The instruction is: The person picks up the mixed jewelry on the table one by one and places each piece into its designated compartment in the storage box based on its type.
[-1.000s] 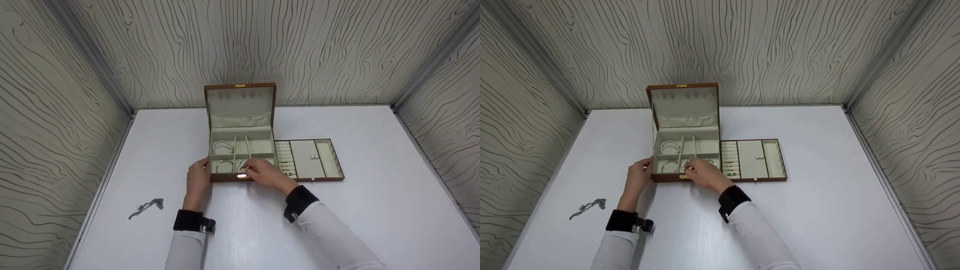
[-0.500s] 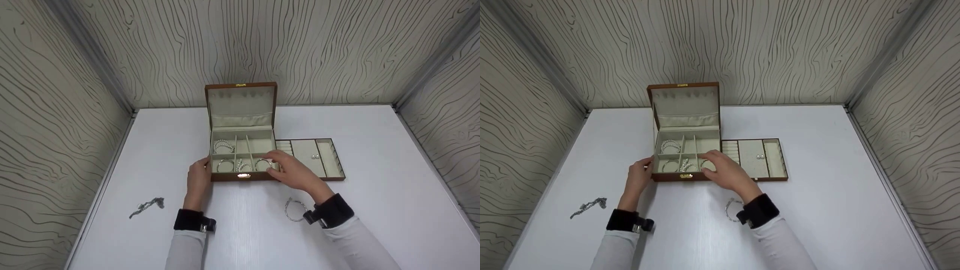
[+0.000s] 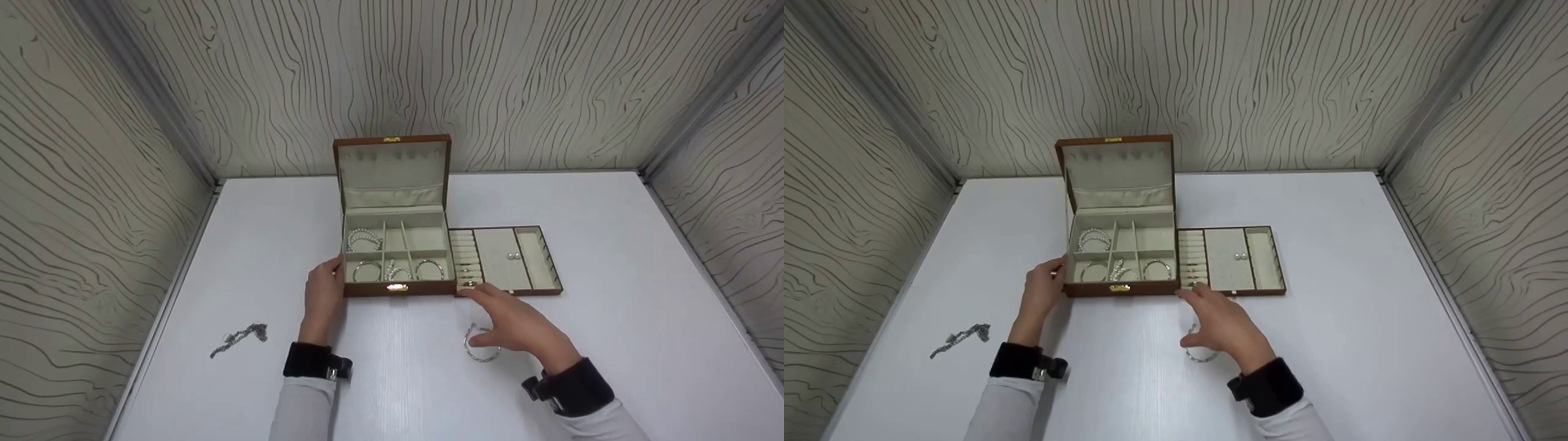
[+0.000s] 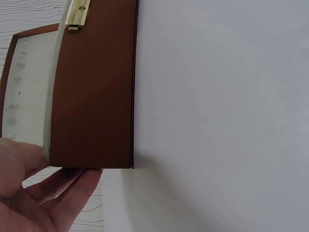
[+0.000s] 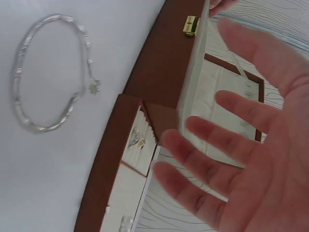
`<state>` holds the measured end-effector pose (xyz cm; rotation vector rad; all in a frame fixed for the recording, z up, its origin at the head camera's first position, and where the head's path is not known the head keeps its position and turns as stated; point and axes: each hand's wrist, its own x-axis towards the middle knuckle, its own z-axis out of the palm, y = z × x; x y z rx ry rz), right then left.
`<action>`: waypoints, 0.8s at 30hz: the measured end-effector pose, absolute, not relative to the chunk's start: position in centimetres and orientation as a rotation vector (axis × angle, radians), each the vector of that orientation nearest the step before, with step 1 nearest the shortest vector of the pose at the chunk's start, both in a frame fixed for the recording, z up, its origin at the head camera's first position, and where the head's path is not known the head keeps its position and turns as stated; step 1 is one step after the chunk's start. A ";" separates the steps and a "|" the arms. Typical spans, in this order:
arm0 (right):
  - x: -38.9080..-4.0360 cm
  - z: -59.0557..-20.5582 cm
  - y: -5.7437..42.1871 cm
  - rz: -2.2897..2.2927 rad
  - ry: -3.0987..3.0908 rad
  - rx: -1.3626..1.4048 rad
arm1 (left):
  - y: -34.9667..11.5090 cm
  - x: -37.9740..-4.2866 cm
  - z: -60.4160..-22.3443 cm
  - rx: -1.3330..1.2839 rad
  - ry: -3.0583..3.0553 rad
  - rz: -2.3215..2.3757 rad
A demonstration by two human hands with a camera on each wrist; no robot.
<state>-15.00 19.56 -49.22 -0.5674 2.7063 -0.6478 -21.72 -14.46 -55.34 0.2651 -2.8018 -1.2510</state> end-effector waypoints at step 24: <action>-12.8 -54.0 19.1 -0.441 2.721 -0.447 | -14.3 -21.6 -55.1 0.287 -2.787 -1.283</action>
